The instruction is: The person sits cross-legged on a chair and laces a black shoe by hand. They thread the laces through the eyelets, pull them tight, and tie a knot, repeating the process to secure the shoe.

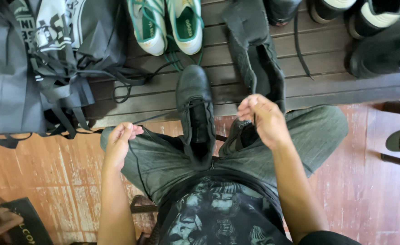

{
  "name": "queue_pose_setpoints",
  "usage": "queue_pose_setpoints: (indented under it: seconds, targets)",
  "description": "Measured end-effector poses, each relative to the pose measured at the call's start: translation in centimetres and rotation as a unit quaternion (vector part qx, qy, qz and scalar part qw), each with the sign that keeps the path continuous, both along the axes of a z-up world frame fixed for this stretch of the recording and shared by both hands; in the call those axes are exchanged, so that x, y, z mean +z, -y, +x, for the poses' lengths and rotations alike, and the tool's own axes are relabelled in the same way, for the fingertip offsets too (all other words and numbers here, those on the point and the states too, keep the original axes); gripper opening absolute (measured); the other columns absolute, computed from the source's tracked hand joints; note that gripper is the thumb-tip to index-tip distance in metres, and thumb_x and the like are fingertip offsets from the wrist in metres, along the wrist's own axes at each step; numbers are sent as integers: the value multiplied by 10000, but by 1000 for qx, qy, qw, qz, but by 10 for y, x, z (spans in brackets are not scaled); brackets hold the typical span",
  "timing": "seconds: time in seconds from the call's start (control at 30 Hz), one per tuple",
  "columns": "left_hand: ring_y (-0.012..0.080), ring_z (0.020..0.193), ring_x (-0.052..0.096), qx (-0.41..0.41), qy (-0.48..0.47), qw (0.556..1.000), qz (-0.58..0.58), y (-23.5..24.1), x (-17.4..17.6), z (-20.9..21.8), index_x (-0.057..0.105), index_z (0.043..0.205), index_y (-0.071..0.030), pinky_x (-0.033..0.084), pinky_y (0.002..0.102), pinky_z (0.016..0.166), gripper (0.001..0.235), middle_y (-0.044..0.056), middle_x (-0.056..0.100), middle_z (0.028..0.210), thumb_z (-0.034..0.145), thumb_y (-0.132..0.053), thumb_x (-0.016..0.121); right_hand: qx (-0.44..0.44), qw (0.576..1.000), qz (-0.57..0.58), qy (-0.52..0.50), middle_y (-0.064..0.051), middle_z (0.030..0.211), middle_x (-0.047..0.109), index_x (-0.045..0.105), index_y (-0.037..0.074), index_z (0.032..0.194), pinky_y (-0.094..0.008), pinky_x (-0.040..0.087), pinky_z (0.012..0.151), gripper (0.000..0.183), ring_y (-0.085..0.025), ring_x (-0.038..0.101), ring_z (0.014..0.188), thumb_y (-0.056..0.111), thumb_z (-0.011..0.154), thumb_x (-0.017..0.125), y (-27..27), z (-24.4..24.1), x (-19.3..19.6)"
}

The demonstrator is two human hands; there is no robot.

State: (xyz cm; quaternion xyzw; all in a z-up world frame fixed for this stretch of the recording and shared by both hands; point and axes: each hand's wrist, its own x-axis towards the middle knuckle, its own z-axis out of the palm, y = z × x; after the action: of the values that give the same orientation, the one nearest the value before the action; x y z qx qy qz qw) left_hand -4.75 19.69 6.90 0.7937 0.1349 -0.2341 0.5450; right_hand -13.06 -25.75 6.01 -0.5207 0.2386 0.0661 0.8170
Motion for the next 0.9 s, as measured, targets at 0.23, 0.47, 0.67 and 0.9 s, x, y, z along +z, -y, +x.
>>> queue_pose_setpoints:
  seconds: [0.23,0.47,0.67,0.9]
  targets:
    - [245,1073,781,67,37,997,-23,-38,-8,-2,632,1088,-105,523,276,934,248,126,794,1129,1221,-237,469,-88,991,93,32,-146,966,756,680,-11,1215,-311,651,750,189,-212,780,828,115,1135,564,10,41,25]
    - [270,1084,786,104,32,994,-9,-66,-8,-11,619,1060,-95,534,292,935,252,141,790,1141,1224,-221,475,-48,997,19,52,-86,901,620,691,-42,1207,-229,440,672,178,-106,503,722,66,1129,573,7,57,53]
    - [260,1116,766,45,18,994,101,-63,-3,-19,715,1022,-79,502,339,1001,314,150,807,1139,1214,-250,536,-2,997,-38,60,-123,881,567,698,-50,1116,-265,406,693,146,-126,407,702,10,1113,565,16,37,68]
    - [196,1230,692,16,-113,972,204,-46,35,-13,742,1118,-89,441,390,1113,372,60,813,1262,1117,-395,531,176,948,-264,-26,-46,1022,754,745,50,1055,-286,527,984,146,-132,692,1037,129,1087,627,40,1,94]
